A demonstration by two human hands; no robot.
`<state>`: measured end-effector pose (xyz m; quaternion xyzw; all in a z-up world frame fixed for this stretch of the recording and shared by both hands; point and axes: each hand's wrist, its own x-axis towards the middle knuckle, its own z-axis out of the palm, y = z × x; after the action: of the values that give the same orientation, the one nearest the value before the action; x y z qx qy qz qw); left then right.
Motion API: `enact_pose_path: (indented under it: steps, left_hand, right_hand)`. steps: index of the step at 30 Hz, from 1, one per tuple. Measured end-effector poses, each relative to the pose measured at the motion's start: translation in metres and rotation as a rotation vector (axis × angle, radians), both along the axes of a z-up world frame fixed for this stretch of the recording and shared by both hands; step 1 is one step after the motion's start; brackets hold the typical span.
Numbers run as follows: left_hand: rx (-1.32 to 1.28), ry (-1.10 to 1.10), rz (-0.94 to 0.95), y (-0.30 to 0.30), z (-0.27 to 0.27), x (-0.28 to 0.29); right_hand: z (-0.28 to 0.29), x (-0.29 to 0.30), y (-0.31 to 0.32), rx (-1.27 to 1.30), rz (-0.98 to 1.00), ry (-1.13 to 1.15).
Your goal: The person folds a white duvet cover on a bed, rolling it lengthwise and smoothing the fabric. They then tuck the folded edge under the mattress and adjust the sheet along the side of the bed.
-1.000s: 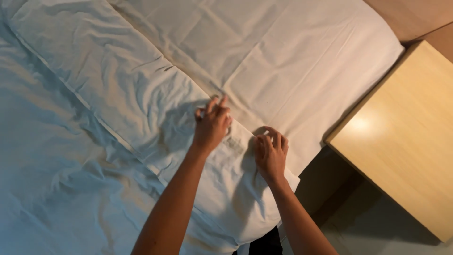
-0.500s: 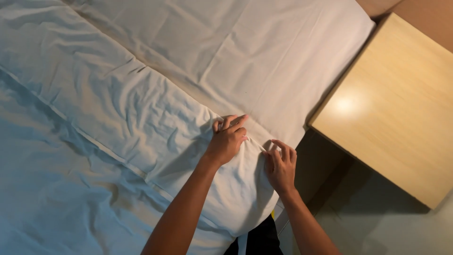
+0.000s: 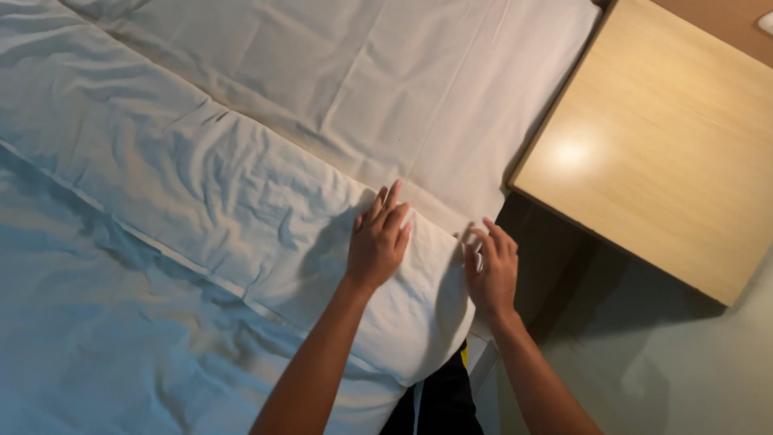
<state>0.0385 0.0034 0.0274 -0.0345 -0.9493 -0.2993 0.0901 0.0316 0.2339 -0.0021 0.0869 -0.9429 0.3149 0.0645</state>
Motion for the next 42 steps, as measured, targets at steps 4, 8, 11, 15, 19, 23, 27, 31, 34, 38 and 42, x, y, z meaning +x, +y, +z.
enact_pose_path:
  steps: [4, 8, 11, 15, 19, 23, 27, 31, 34, 38, 42]
  left_hand:
    - [-0.063, 0.004, -0.002, -0.001, -0.007, 0.033]
    - [-0.113, -0.032, -0.007, -0.007, -0.026, 0.063]
    - [-0.118, -0.052, 0.035, -0.024, -0.024, 0.077]
    - [-0.154, -0.024, 0.186, -0.07, -0.016, 0.091]
    - [-0.216, -0.009, 0.332, -0.122, -0.01, 0.116]
    - [-0.141, 0.01, 0.384, -0.14, -0.018, 0.137]
    - [0.005, -0.042, 0.244, -0.138, -0.014, 0.153]
    - [0.06, -0.174, 0.122, -0.165, -0.003, 0.167]
    - [0.045, -0.234, 0.075, -0.193, 0.012, 0.171]
    - [-0.08, -0.256, 0.135, -0.219, 0.021, 0.17]
    - [-0.281, -0.157, 0.229, -0.229, 0.005, 0.165]
  right_hand:
    - [0.012, 0.017, -0.033, 0.009, 0.122, 0.053]
    - [0.015, 0.035, -0.063, 0.023, 0.4, 0.056]
    - [0.007, 0.042, -0.07, 0.09, 0.527, -0.015]
    - [0.007, 0.042, -0.07, 0.187, 0.474, -0.07]
    - [0.01, 0.039, -0.086, 0.206, 0.467, -0.085]
    - [0.016, 0.033, -0.124, 0.142, 0.5, -0.066]
    - [0.023, 0.039, -0.173, 0.118, 0.627, -0.019]
    - [0.022, 0.048, -0.195, 0.188, 0.689, -0.063]
    - [0.019, 0.05, -0.197, 0.247, 0.638, -0.054]
    - [0.012, 0.049, -0.198, 0.263, 0.628, -0.043]
    - [0.007, 0.05, -0.198, 0.28, 0.607, -0.046]
